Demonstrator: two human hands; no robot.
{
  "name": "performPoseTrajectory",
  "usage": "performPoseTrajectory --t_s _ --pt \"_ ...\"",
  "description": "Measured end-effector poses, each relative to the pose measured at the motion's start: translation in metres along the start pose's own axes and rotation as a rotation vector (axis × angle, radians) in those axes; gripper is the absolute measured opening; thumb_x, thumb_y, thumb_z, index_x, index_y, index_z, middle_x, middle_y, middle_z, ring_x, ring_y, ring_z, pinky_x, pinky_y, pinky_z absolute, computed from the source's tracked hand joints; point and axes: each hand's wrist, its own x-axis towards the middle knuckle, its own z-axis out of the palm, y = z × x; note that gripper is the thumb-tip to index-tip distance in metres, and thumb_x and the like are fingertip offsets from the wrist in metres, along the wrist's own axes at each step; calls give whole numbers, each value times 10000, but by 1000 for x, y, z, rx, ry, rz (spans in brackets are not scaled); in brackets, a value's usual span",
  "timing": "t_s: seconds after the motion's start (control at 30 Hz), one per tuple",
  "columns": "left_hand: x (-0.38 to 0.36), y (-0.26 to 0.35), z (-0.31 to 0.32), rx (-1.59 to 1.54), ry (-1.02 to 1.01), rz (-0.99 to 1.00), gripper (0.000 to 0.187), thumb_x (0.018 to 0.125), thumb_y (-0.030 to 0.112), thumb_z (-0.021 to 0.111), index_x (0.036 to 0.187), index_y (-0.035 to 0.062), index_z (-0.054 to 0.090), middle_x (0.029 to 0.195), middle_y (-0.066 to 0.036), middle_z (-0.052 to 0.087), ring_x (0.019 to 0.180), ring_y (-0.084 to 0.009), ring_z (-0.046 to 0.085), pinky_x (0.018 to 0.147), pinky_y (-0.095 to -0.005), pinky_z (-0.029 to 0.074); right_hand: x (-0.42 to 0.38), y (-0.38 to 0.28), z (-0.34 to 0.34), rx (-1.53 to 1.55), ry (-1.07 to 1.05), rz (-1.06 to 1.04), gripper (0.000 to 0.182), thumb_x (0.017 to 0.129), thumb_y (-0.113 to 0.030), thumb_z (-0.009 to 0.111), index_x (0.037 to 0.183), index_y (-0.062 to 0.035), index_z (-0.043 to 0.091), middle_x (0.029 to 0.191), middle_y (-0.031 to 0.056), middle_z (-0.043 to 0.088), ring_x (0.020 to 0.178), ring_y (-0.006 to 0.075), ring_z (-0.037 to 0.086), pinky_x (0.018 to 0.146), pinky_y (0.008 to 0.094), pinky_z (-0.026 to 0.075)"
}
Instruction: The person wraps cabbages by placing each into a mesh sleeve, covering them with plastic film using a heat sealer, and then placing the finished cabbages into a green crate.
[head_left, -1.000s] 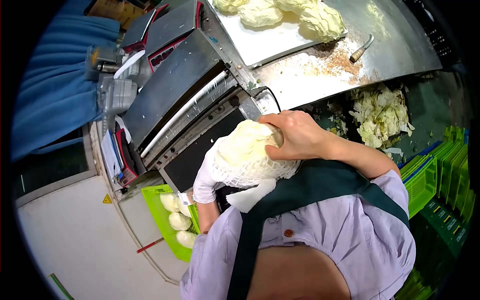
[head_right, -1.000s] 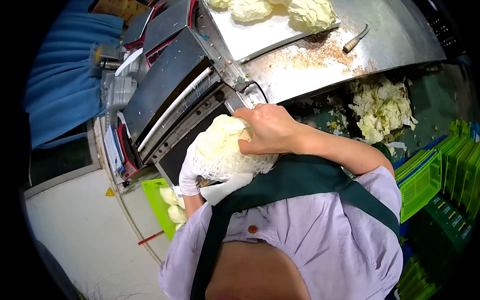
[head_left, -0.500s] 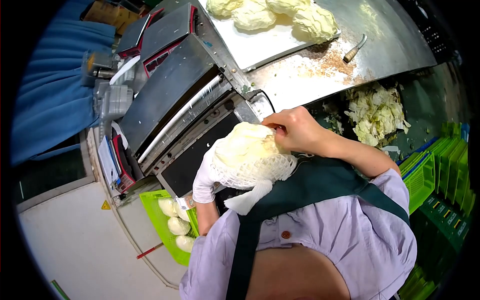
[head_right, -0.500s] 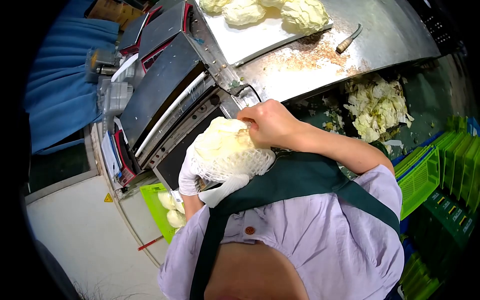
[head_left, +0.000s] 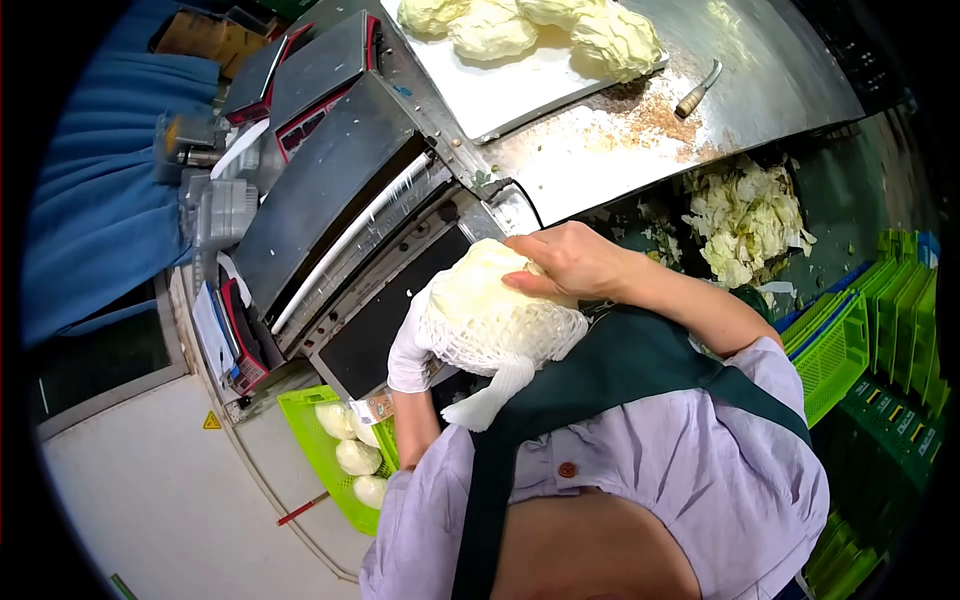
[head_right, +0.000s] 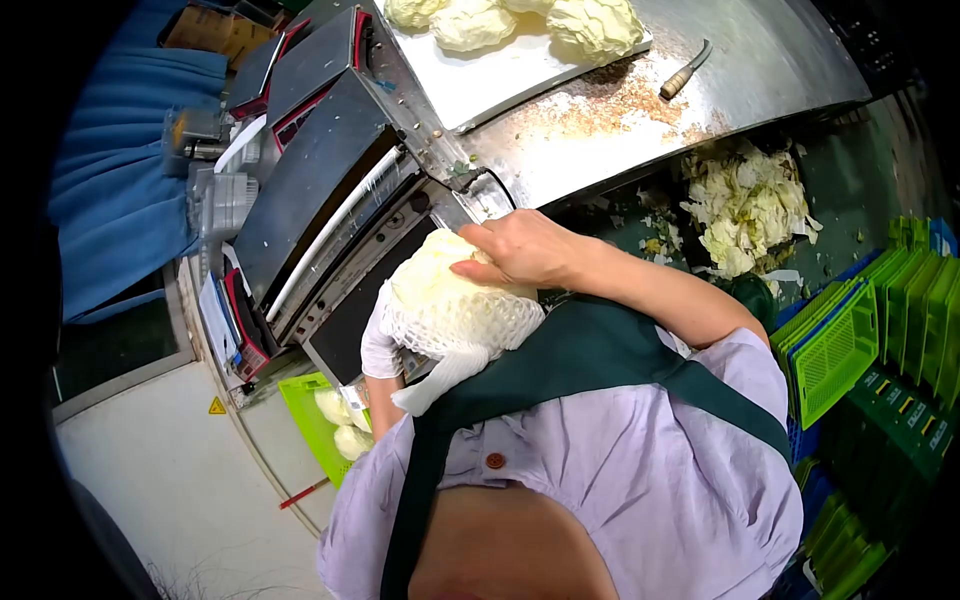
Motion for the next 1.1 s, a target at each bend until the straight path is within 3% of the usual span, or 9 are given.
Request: performPoseTrajectory --t_s 0.17,0.63,0.8,0.83,0.87,0.93,0.97,1.03,1.1 --pt "2 -8 5 -49 24 -49 434 849 142 558 1234 -26 448 1188 -118 540 1062 -176 540 935 -299 418 -1 14 10 -114 -14 -64 288 857 -265 544 770 6 502 435 145 465 388 343 491 398 421 414" --pt "13 -22 4 -69 -39 -88 468 854 171 558 1254 -32 427 1227 -128 517 1094 -190 526 964 -315 402 -19 33 5 -39 -48 -29 196 877 -197 518 858 -4 488 442 137 469 396 343 510 391 431 419" --pt "16 -22 -9 -149 -83 -66 444 833 136 581 1223 -30 450 1204 -135 531 1082 -200 537 950 -326 421 -43 69 -13 -127 -146 292 164 883 -135 481 947 16 490 578 193 563 471 328 563 439 407 449" --pt "17 -23 -15 -277 -86 -119 445 821 125 594 1214 -29 455 1197 -137 535 1079 -204 540 944 -330 428 -55 80 -20 -44 -218 604 162 900 -150 458 934 4 495 581 188 559 478 312 550 446 406 433" --pt "18 -30 -24 -275 -117 -63 456 808 115 606 1215 -26 455 1199 -139 533 1074 -212 546 932 -343 441 -71 93 -31 -167 -206 558 175 907 -161 448 933 3 503 581 171 553 486 300 540 465 411 428" --pt "15 -34 -28 -277 -105 -36 458 809 119 605 1216 -25 454 1198 -138 534 1073 -213 547 932 -342 442 -101 117 -53 -258 -244 894 194 898 -155 427 948 11 515 678 220 579 605 320 584 565 416 464" --pt "13 -35 -30 -274 -101 -20 459 810 124 604 1218 -24 453 1198 -137 534 1071 -215 548 932 -341 443 -140 155 -59 -458 -316 801 223 883 -181 458 972 13 521 755 256 594 693 355 605 605 424 478" --pt "13 -38 -33 -251 -99 28 456 818 133 597 1221 -23 452 1200 -135 533 1071 -213 548 932 -339 443 -149 135 -88 -651 -621 1024 417 771 -236 642 1098 -11 512 837 234 616 820 370 605 689 447 486" --pt "15 -39 -36 -226 -108 72 453 826 143 590 1225 -22 450 1203 -134 532 1070 -212 548 931 -336 443 -149 112 -90 -821 -405 965 497 719 -280 702 1120 -38 533 879 199 628 861 358 603 724 437 485"
